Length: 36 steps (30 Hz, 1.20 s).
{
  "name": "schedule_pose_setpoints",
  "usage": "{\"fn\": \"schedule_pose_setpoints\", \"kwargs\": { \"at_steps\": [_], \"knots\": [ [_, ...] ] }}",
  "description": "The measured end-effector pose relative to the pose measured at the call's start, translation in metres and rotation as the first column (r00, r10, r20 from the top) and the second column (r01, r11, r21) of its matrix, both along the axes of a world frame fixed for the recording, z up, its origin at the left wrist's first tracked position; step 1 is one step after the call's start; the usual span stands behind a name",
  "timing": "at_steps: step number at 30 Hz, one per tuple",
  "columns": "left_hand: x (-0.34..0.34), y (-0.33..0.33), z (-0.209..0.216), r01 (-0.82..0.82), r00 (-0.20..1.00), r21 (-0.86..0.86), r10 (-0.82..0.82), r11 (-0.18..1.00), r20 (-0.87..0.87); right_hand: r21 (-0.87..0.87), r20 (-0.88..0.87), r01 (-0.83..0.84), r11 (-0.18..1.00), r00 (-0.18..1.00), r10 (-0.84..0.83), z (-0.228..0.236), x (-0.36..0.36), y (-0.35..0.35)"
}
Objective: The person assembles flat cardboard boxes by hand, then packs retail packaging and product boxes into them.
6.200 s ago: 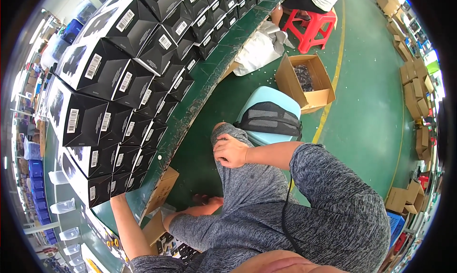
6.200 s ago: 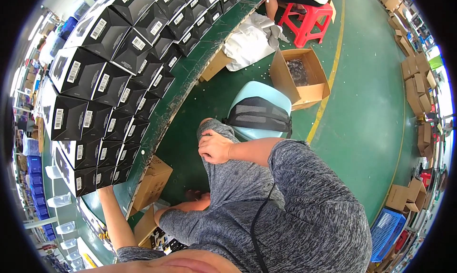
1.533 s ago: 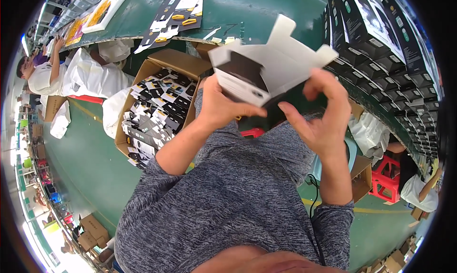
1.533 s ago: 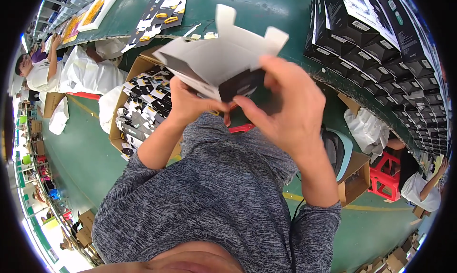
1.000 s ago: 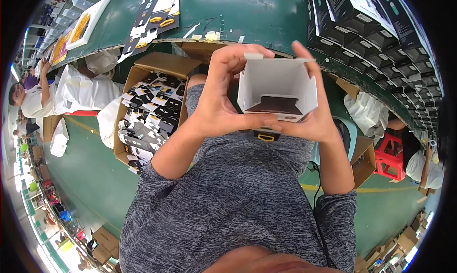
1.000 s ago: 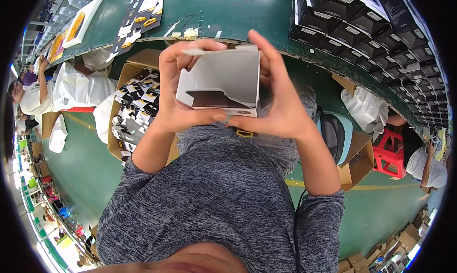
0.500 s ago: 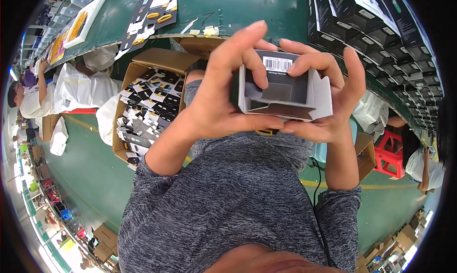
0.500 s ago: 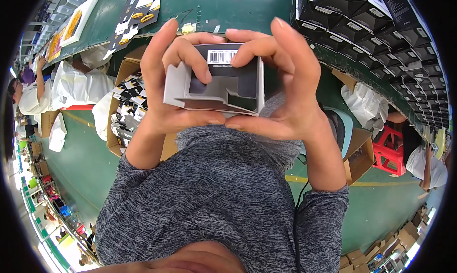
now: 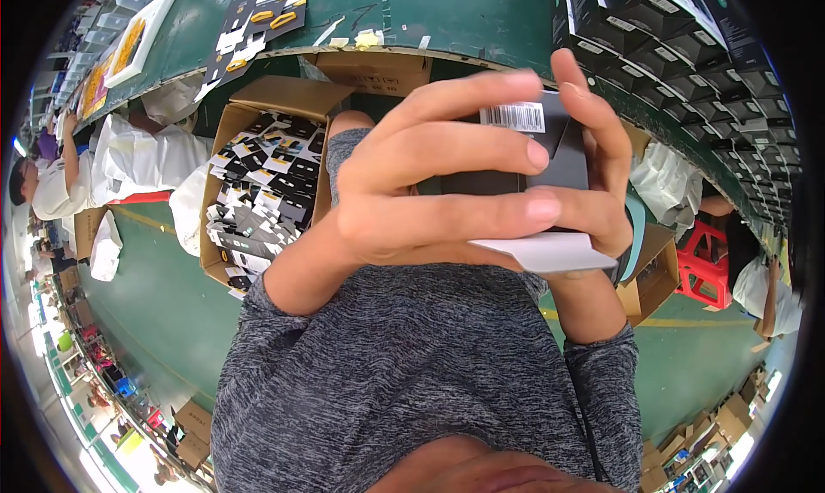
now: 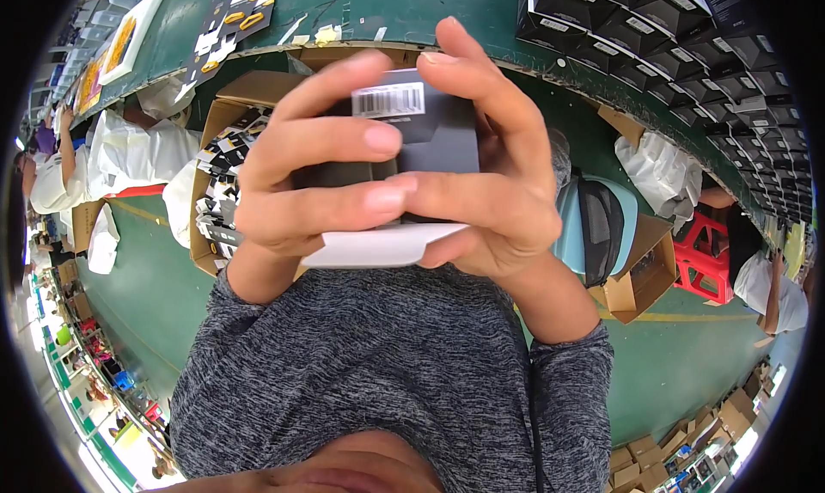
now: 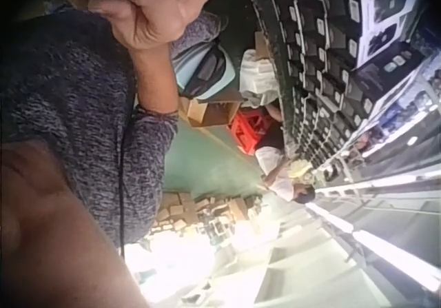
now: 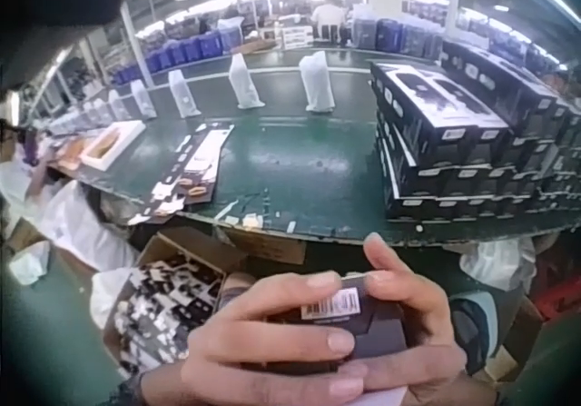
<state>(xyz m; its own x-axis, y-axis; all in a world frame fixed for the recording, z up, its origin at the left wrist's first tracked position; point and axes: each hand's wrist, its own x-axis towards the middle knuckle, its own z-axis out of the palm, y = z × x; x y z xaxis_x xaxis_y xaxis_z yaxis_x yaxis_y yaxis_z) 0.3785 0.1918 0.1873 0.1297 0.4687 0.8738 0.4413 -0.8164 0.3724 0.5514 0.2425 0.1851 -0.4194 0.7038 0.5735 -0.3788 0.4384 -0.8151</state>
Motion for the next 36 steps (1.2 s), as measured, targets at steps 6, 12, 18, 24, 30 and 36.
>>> {"fn": "schedule_pose_setpoints", "kwargs": {
  "at_steps": [6, 12, 18, 24, 30, 36],
  "knots": [
    [0.000, -0.003, -0.004, -0.028, 0.999, 0.036, 0.028, 0.999, -0.022, 0.263, -0.121, 0.029, 0.964, 0.993, 0.003, -0.024, -0.005, 0.017],
    [-0.002, -0.009, -0.002, 0.029, 0.999, 0.023, -0.028, 0.999, -0.039, -0.297, -0.156, -0.051, 0.954, 0.988, 0.004, -0.001, -0.015, -0.007],
    [-0.021, -0.007, -0.002, 0.317, 0.948, -0.625, -0.238, 0.713, 0.209, -0.008, -0.095, -0.122, 0.992, 0.988, 0.121, -0.012, -0.013, 0.009],
    [-0.023, -0.001, 0.004, -0.216, 0.928, -0.019, 0.199, 0.976, -0.316, -0.624, -0.260, -0.356, 0.696, 0.934, 0.245, -0.017, -0.021, -0.014],
    [-0.030, 0.002, 0.000, -0.245, 0.881, 0.073, 0.254, 0.967, -0.400, -0.680, -0.366, -0.450, 0.579, 0.892, 0.264, -0.020, -0.025, -0.016],
    [-0.022, -0.007, 0.006, -0.295, 0.870, 0.006, 0.271, 0.955, -0.413, -0.656, -0.400, -0.482, 0.581, 0.875, 0.275, -0.023, -0.028, -0.015]
  ]
}}
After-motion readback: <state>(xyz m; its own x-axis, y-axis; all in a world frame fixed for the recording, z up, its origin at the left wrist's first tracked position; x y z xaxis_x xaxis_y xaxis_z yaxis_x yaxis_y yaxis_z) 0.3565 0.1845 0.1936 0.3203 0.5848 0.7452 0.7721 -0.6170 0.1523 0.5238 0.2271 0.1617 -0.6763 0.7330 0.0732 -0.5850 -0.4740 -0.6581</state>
